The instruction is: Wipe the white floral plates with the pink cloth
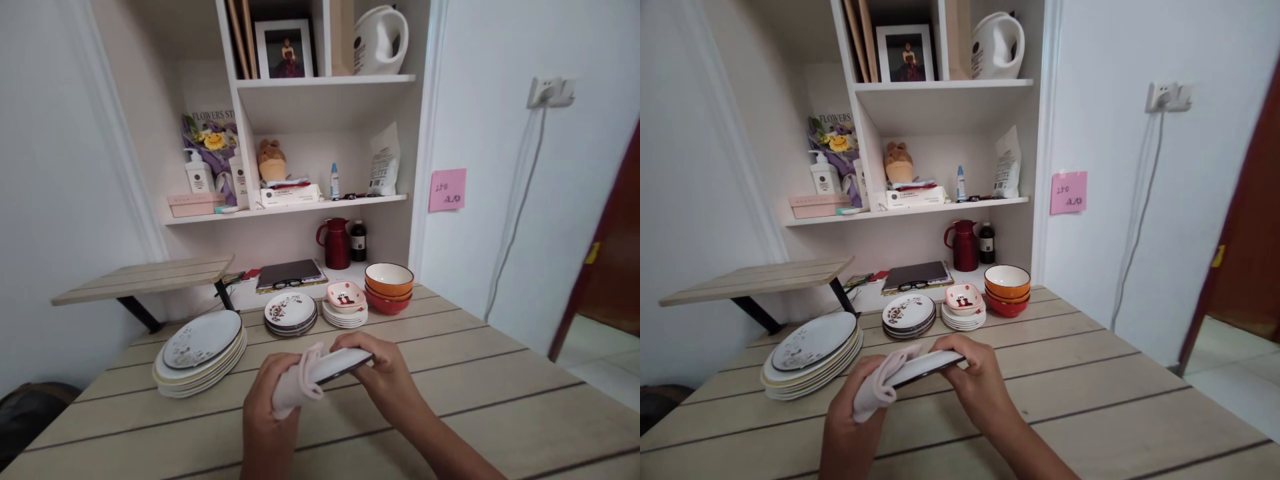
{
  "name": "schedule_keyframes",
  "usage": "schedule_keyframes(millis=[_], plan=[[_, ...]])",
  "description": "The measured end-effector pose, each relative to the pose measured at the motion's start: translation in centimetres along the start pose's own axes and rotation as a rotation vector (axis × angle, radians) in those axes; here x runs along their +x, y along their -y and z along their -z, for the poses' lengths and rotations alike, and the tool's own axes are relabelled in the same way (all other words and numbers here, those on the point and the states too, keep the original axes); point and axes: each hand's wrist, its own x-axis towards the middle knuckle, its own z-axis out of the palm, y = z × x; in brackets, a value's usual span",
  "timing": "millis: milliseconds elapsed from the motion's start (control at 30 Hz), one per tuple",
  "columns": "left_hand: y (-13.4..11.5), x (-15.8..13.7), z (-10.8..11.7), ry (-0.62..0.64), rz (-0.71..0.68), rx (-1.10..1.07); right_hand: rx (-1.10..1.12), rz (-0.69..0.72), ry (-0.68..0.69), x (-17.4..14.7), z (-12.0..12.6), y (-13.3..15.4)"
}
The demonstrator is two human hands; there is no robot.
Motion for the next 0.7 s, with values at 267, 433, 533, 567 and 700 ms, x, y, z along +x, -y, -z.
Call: schedule_keyframes(millis=[267, 433, 533, 567, 700], plan=[[-0.4, -0.1, -1.0, -0.245, 0.503, -0.256, 0.510, -0.337, -0.160, -0.5, -2.0, -0.2], [-0.3, -1.0, -2.7, -0.338, 0.710, -0.389, 0.827, -0.488, -0.242, -0.8, -3.0, 0.2], [-0.2, -1.6, -3.5, -0.330, 0.786, -0.406, 0.961, -0.512, -0.269, -0.8, -3.4, 0.3], [-0.2, -1.7, -3.6, -0.329, 0.800, -0.408, 0.980, -0.519, -0.251, -0.9, -3.4, 0.3], [0.0, -1.8, -3.4, -0.365, 0.814, -0.446, 0.877, -0.547, -0.115, -0.7, -3.1, 0.4]])
